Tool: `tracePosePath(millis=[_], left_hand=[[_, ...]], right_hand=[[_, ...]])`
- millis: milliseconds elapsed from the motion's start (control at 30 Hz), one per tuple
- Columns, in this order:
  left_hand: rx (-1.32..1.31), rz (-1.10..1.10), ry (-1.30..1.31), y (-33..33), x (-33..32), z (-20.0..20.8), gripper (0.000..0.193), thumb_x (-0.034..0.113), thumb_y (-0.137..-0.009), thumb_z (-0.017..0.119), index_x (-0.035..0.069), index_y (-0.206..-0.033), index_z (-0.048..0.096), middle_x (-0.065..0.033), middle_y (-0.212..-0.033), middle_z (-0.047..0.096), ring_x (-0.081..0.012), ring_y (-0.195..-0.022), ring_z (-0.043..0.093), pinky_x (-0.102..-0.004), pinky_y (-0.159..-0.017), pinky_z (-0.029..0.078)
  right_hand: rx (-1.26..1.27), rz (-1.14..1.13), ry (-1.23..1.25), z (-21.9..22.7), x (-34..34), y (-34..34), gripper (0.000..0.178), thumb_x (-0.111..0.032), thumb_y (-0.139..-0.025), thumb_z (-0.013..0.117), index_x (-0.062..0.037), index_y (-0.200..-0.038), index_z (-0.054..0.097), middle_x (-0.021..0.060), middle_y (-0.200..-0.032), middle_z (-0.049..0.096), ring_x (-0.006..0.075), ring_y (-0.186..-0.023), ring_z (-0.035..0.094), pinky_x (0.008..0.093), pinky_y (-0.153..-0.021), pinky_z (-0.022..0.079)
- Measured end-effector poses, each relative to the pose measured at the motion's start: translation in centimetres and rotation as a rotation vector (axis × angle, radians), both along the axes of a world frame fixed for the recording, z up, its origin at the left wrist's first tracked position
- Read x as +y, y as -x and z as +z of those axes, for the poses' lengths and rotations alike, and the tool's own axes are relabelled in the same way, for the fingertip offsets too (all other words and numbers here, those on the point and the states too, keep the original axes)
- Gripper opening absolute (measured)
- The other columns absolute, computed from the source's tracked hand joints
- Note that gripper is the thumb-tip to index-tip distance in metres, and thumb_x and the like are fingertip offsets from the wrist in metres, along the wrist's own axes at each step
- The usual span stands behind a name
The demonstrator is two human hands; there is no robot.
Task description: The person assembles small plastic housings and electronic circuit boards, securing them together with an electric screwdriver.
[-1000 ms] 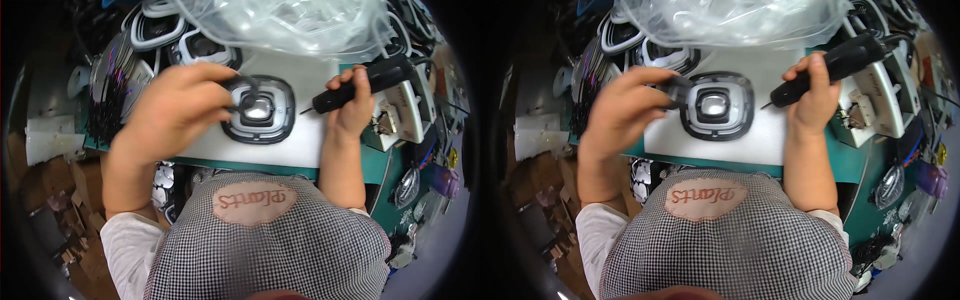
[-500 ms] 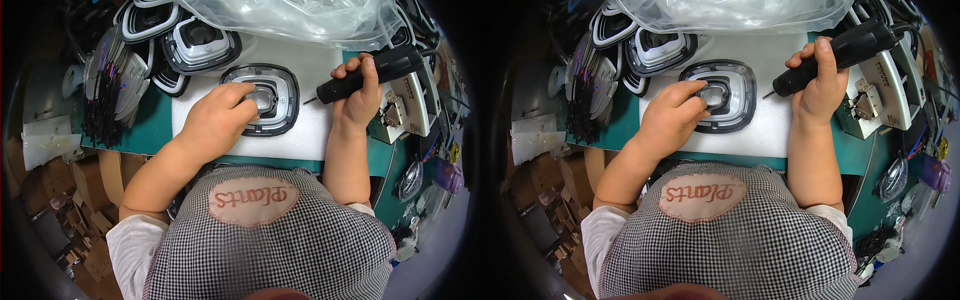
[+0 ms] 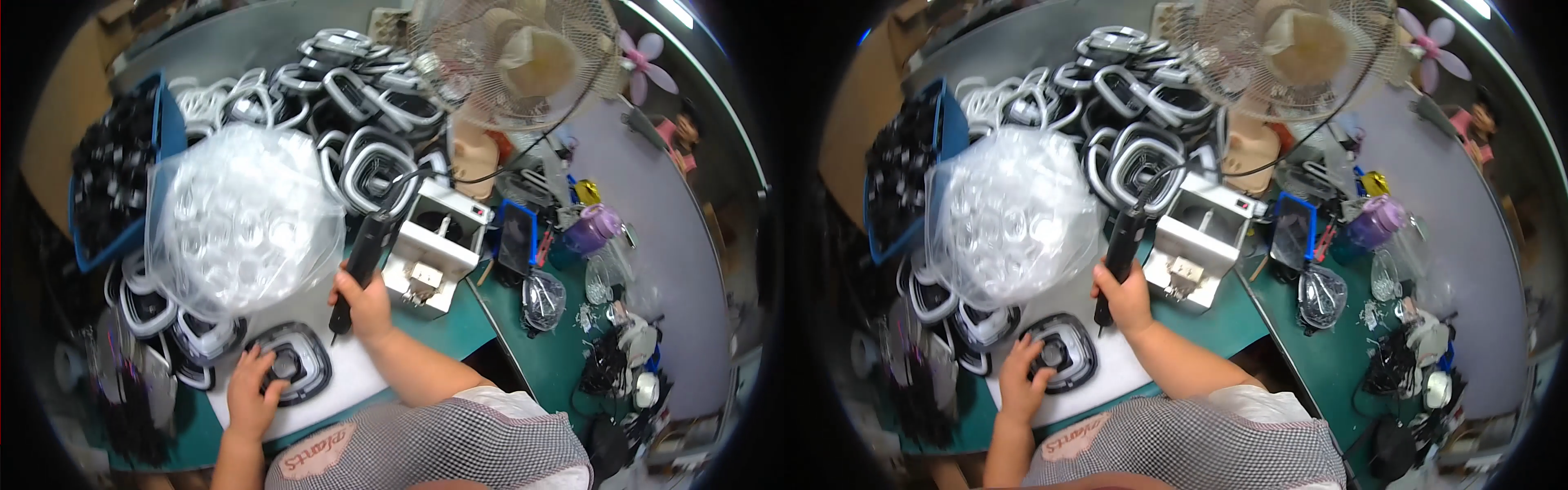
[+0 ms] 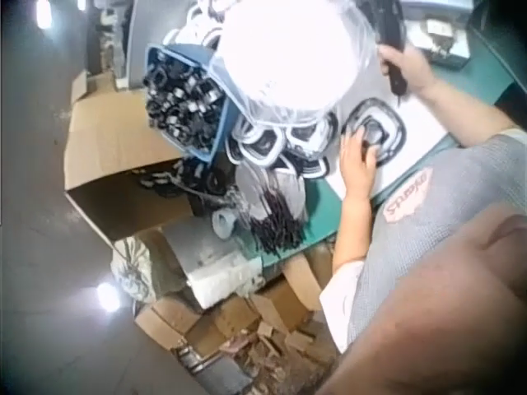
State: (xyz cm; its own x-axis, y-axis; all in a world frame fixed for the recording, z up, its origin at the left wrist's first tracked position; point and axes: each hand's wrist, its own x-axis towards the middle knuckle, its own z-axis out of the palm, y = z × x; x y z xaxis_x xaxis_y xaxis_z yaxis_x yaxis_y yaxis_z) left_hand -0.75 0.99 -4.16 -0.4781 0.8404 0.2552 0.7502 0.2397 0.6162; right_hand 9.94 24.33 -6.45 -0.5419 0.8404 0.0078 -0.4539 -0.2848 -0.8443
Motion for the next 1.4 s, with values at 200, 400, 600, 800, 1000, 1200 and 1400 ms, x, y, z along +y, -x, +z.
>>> tracePosePath(millis=[200, 400, 600, 800, 1000, 1200, 1400], left_hand=[[-0.017, 0.03, -0.175, -1.4, 0.3, -1.3, 0.048, 0.007, -0.064, 0.079, 0.002, -0.11, 0.068, -0.0152, -0.117, 0.066, -0.0393, -0.123, 0.053, -0.048, -0.108, 0.038], [-0.123, 0.011, -0.193, -0.8, 0.5, -1.4, 0.049, 0.008, -0.062, 0.08, 0.005, -0.109, 0.068, -0.0129, -0.115, 0.067, -0.0349, -0.118, 0.057, -0.0458, -0.104, 0.041], [-0.192, 0.056, -0.212, 0.1, -0.3, -1.3, 0.046, 0.014, -0.062, 0.082, 0.006, -0.105, 0.07, -0.0101, -0.11, 0.07, -0.0326, -0.114, 0.06, -0.0419, -0.1, 0.043], [-0.163, -0.001, -0.196, 0.5, 0.3, -0.9, 0.042, 0.014, -0.065, 0.081, 0.006, -0.105, 0.071, -0.0102, -0.109, 0.07, -0.0316, -0.112, 0.061, -0.0407, -0.099, 0.045], [-0.125, -0.032, -0.206, 0.7, 0.1, -1.5, 0.044, 0.014, -0.066, 0.081, 0.006, -0.108, 0.071, -0.0113, -0.11, 0.07, -0.0318, -0.111, 0.061, -0.0414, -0.098, 0.046], [-0.154, -0.04, -0.202, 0.8, -0.2, -1.0, 0.045, 0.016, -0.066, 0.081, 0.006, -0.109, 0.071, -0.0106, -0.109, 0.07, -0.0321, -0.11, 0.061, -0.0417, -0.098, 0.046], [-0.149, -0.058, -0.176, 1.2, 0.2, -1.0, 0.045, 0.018, -0.067, 0.081, 0.006, -0.109, 0.07, -0.0099, -0.11, 0.07, -0.0324, -0.111, 0.06, -0.0421, -0.098, 0.045]], right_hand=[[-0.275, -0.107, -0.147, -1.2, 0.3, 0.0, 0.039, -0.016, -0.087, 0.07, -0.0003, -0.113, 0.046, 0.0073, -0.083, 0.06, 0.0148, -0.062, 0.061, 0.0309, -0.058, 0.051], [-0.513, -0.225, -0.471, -3.8, 0.3, -0.4, 0.089, -0.024, -0.083, 0.071, 0.0011, -0.151, 0.019, 0.0246, -0.123, 0.057, 0.0331, -0.111, 0.059, 0.0387, -0.096, 0.046], [-0.736, -0.239, -0.922, 0.0, -4.3, -3.0, 0.091, -0.018, -0.078, 0.074, -0.0032, -0.152, 0.022, 0.0275, -0.151, 0.028, 0.0389, -0.139, 0.032, 0.0441, -0.113, 0.029], [-0.18, 0.192, -1.342, 1.5, -6.9, -3.5, 0.047, -0.012, -0.076, 0.077, -0.0052, -0.121, 0.062, 0.0153, -0.119, 0.059, 0.0328, -0.106, 0.059, 0.0407, -0.09, 0.048], [-0.267, 0.24, -1.501, 1.1, -8.2, -1.6, 0.043, -0.023, -0.077, 0.077, -0.0057, -0.115, 0.066, 0.0099, -0.11, 0.063, 0.0298, -0.095, 0.061, 0.0398, -0.081, 0.049], [-0.424, 0.307, -1.407, 0.8, -7.3, -2.4, 0.046, -0.023, -0.079, 0.075, -0.0055, -0.12, 0.064, 0.0117, -0.114, 0.062, 0.0322, -0.103, 0.059, 0.0412, -0.089, 0.048], [-0.454, 0.356, -1.349, 0.4, -6.2, -2.1, 0.049, -0.026, -0.08, 0.075, -0.0068, -0.124, 0.062, 0.0115, -0.115, 0.062, 0.032, -0.105, 0.058, 0.0416, -0.091, 0.047]])
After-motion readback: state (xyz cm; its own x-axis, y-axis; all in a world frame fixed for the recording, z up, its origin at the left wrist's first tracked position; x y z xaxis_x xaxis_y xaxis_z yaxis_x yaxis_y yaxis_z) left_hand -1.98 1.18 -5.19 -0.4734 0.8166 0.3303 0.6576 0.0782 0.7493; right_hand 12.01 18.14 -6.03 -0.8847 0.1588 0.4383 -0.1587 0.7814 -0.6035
